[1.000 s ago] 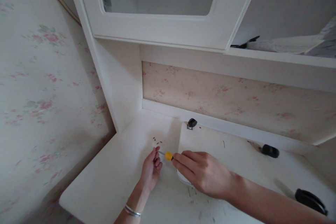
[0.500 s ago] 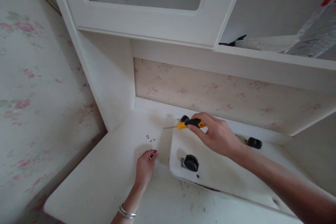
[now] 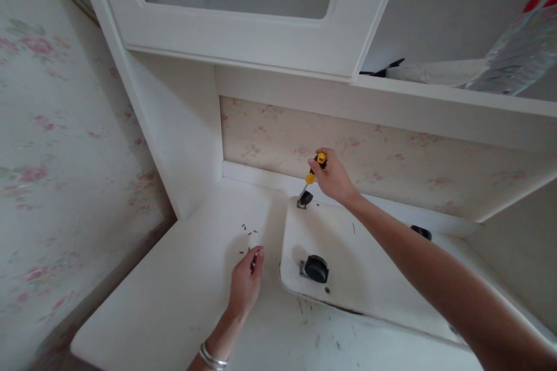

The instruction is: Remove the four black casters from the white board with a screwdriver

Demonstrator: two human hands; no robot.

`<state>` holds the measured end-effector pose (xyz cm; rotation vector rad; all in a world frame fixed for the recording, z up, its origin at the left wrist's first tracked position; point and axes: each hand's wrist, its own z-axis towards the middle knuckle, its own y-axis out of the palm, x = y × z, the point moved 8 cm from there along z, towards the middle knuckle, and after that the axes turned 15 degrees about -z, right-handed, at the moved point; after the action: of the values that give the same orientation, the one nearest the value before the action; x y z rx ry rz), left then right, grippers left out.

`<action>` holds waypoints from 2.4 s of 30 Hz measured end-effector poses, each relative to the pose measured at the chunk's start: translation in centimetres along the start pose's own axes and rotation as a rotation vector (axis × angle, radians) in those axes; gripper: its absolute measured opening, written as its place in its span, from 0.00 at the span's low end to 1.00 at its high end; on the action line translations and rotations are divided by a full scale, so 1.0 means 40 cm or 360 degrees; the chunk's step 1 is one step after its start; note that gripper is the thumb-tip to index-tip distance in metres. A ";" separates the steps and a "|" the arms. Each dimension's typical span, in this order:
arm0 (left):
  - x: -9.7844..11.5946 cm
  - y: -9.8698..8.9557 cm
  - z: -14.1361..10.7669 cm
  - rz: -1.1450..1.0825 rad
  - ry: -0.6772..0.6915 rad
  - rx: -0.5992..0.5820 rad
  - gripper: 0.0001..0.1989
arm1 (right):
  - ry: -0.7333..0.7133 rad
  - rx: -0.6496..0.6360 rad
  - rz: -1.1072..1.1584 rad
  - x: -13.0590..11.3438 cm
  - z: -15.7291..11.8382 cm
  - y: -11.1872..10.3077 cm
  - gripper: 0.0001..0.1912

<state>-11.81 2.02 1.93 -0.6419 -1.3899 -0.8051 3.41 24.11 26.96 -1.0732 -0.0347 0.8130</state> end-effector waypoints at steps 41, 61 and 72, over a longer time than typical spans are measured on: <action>-0.007 0.117 -0.057 -0.0070 -0.0326 -0.0720 0.25 | -0.0223 -0.0304 -0.0587 -0.085 -0.002 0.093 0.18; -0.003 0.116 -0.055 -0.0055 -0.0339 -0.0718 0.25 | -0.0434 -0.0954 -0.1439 -0.112 0.099 0.070 0.25; -0.001 0.118 -0.058 -0.0082 -0.0351 -0.0737 0.25 | -0.0849 -0.1207 -0.1394 -0.198 0.078 0.104 0.17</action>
<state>-6.64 2.95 1.97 -1.0812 -1.4307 -1.1390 -5.90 22.63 28.01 -1.3337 -1.2600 0.2335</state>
